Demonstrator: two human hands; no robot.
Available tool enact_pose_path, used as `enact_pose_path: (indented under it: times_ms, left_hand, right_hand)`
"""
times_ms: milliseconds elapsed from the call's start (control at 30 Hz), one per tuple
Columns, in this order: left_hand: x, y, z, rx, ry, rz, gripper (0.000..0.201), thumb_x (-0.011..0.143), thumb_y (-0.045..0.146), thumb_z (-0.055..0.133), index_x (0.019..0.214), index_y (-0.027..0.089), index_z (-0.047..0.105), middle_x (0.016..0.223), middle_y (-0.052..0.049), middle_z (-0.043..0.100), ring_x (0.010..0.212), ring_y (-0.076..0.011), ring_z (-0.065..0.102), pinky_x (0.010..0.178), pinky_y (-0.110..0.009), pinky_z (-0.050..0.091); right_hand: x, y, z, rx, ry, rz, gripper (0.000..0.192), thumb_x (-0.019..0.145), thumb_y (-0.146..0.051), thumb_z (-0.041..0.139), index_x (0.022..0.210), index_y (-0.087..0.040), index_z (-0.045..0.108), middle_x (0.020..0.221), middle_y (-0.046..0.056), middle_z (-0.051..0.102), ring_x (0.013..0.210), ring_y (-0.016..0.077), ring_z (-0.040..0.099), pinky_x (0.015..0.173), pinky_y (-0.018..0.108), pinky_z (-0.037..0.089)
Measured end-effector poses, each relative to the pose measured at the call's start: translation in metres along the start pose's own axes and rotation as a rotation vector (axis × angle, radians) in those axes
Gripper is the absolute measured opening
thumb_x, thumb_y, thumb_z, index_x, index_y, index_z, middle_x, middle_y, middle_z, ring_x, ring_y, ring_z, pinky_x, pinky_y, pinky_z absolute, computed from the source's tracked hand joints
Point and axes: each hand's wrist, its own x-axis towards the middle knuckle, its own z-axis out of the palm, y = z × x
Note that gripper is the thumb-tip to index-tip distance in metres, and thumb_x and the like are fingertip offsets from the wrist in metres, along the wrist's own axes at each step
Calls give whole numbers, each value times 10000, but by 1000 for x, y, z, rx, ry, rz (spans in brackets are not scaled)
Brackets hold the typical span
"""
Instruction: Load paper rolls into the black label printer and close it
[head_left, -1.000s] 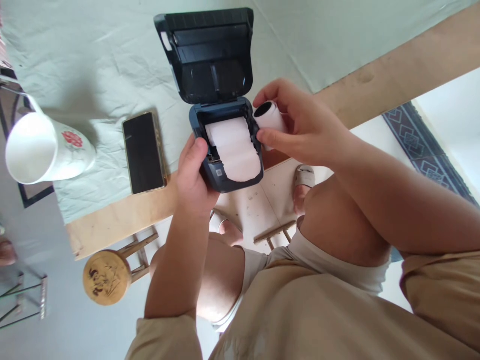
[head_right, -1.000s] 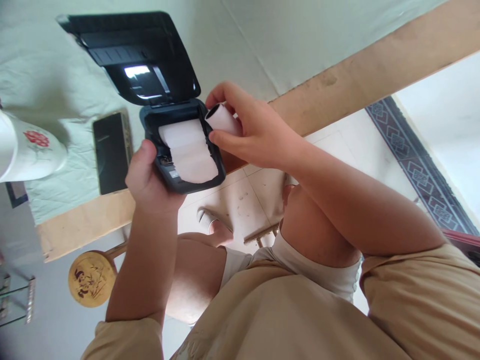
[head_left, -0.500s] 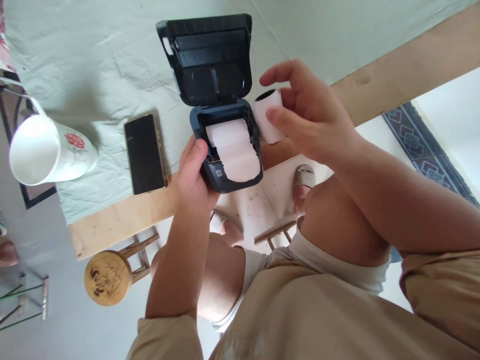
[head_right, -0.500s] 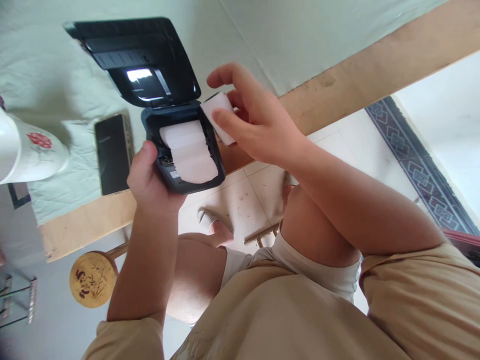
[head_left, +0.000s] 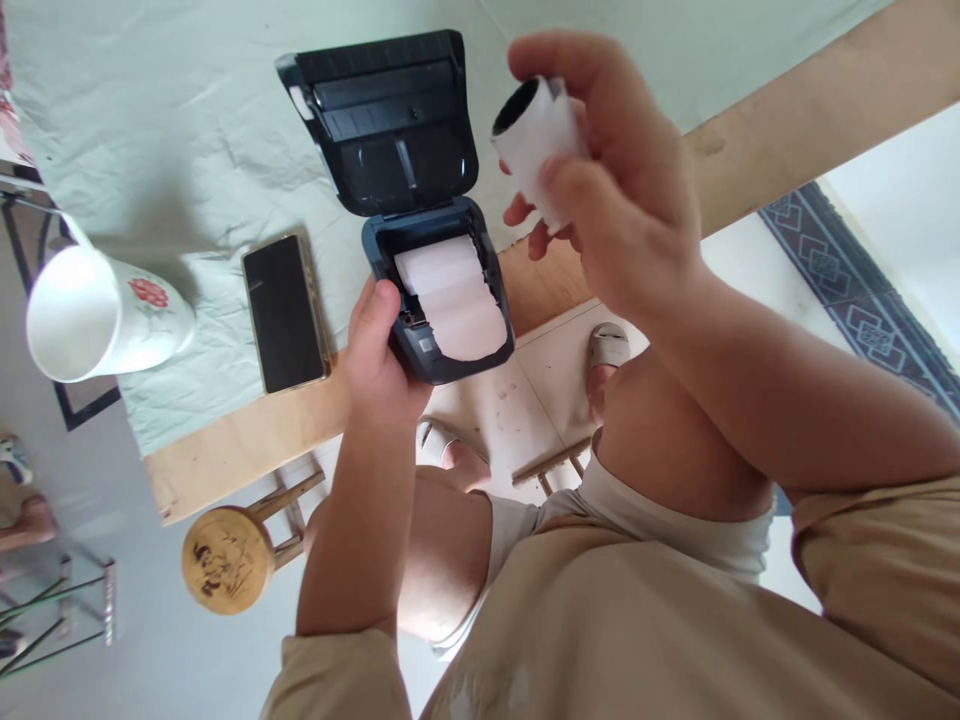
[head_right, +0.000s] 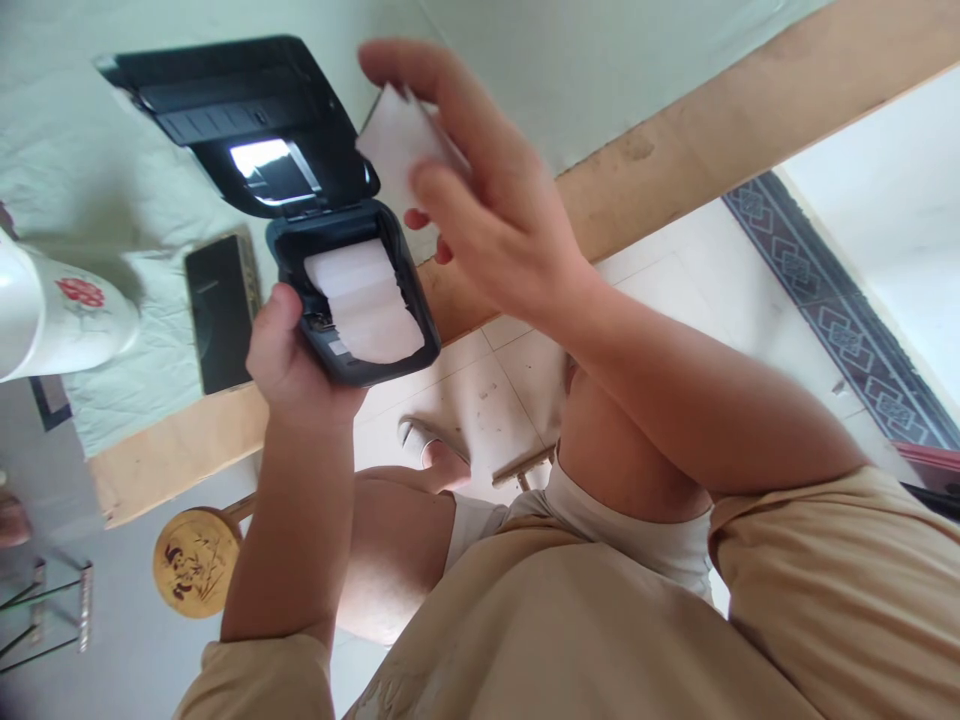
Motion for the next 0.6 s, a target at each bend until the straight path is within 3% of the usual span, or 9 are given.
enact_pose_path:
  times_ms: [100, 167, 233, 300, 467, 600]
  left_hand:
    - [2, -2, -3, 48, 17, -7, 275, 906, 446, 532, 903, 229, 699, 923, -55, 734, 1168, -239, 645, 1047, -377, 515]
    - [3, -3, -6, 45, 9, -19, 274, 888, 463, 548, 913, 237, 701, 945, -57, 732, 1168, -248, 644, 1006, -374, 537]
    - [3, -4, -8, 26, -7, -33, 268, 866, 470, 574, 928, 242, 702, 969, -58, 728, 1165, -260, 647, 972, -376, 554]
    - [3, -5, -9, 24, -14, -38, 262, 852, 470, 599, 933, 244, 703, 974, -58, 728, 1159, -259, 649, 959, -371, 559]
    - [2, -5, -9, 16, 9, -55, 280, 859, 471, 598, 948, 228, 705, 1015, -46, 725, 1124, -242, 658, 968, -362, 546]
    - [2, -4, -8, 48, 4, -82, 285, 838, 495, 608, 945, 244, 690, 1062, -43, 710, 1202, -261, 613, 959, -358, 539]
  right_hand:
    - [0, -4, 0, 40, 41, 27, 360, 912, -257, 427, 1264, -199, 477, 1077, 33, 611, 782, 97, 577, 565, 246, 431]
    - [-2, -7, 0, -67, 5, -39, 337, 851, -203, 545, 1187, -199, 531, 1142, 27, 618, 960, 120, 602, 745, 252, 499]
    - [-5, -8, 0, -226, -19, -109, 369, 788, -90, 569, 1133, -222, 576, 1191, 9, 621, 1113, 150, 575, 955, 291, 491]
    - [-7, -7, 0, -357, -7, -165, 412, 786, -57, 551, 1141, -259, 606, 1148, 3, 635, 1116, 159, 559, 1031, 327, 467]
    - [-7, -1, 0, -361, -27, -284, 385, 887, -264, 589, 1272, -274, 590, 1189, 19, 618, 1096, 135, 558, 1025, 293, 466]
    - [-7, -3, 4, -239, -69, -299, 290, 926, -361, 556, 1211, -305, 563, 1212, 6, 594, 1057, 119, 587, 907, 268, 506]
